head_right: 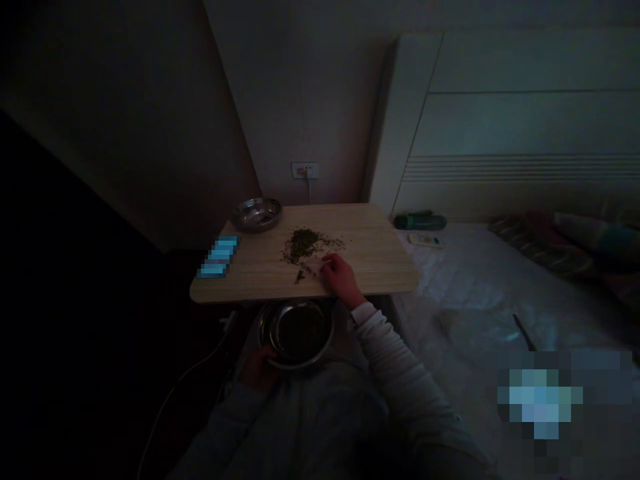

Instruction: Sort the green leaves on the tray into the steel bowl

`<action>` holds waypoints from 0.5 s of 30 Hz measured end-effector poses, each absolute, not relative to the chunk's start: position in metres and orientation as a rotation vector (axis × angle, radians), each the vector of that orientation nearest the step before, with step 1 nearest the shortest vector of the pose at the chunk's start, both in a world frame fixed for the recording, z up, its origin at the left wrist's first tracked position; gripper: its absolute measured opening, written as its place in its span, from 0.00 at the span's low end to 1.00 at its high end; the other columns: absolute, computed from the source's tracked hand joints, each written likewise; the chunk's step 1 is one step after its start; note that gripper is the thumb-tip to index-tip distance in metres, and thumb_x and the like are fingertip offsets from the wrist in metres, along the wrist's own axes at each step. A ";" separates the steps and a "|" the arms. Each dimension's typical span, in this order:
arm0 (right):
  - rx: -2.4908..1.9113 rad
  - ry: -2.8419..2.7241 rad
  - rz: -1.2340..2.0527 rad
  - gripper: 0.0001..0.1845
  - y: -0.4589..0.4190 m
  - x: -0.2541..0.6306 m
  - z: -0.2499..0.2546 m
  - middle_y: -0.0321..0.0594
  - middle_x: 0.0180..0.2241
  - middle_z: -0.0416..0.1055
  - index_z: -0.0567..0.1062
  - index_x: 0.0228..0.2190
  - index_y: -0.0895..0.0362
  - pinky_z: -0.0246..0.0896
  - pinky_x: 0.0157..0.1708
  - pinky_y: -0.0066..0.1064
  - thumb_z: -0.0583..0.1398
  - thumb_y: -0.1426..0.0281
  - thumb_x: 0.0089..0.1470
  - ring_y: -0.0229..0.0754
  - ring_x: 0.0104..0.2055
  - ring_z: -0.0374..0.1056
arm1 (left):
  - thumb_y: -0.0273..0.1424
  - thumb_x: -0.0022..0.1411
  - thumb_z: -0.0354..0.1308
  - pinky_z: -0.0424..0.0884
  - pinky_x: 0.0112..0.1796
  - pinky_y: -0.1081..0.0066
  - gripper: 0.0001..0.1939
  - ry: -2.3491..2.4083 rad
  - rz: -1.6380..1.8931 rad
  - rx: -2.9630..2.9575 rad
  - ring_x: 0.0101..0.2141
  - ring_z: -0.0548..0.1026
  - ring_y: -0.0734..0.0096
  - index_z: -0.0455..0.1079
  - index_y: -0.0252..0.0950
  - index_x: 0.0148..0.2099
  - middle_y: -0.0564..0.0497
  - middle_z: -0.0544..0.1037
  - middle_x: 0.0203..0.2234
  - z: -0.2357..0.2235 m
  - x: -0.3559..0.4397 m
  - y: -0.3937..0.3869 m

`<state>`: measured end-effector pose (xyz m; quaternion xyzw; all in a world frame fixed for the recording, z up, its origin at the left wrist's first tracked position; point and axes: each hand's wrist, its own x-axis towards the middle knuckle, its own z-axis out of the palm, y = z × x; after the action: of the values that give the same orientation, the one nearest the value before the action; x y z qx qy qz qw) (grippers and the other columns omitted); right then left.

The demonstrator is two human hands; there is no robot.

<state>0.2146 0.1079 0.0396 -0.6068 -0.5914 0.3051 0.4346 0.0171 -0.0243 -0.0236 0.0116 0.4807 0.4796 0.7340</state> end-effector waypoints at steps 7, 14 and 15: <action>-1.514 -1.482 0.741 0.10 0.104 0.209 0.039 0.35 0.25 0.75 0.72 0.33 0.56 0.60 0.32 0.30 0.54 0.73 0.46 0.39 0.28 0.68 | 0.16 0.33 0.53 0.73 0.35 0.63 0.14 1.049 1.071 -0.029 0.33 0.78 0.55 0.73 0.34 0.24 0.49 0.78 0.20 -0.026 0.016 -0.024; -1.503 -1.511 0.756 0.10 0.101 0.202 0.036 0.35 0.25 0.74 0.72 0.33 0.56 0.59 0.30 0.30 0.54 0.73 0.47 0.39 0.28 0.68 | 0.17 0.32 0.53 0.74 0.33 0.64 0.12 1.094 1.085 -0.014 0.31 0.78 0.56 0.72 0.35 0.21 0.49 0.79 0.19 -0.023 0.018 -0.024; -1.498 -1.515 0.763 0.10 0.100 0.202 0.036 0.35 0.25 0.74 0.72 0.33 0.56 0.59 0.30 0.29 0.55 0.72 0.47 0.39 0.28 0.68 | 0.17 0.32 0.53 0.74 0.33 0.64 0.12 1.090 1.089 -0.005 0.31 0.78 0.56 0.72 0.35 0.21 0.49 0.79 0.19 -0.022 0.019 -0.024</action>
<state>0.2016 0.1004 0.0363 -0.5990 -0.6060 0.3050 0.4254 0.0186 -0.0243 -0.0224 -0.0023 0.4925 0.4922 0.7178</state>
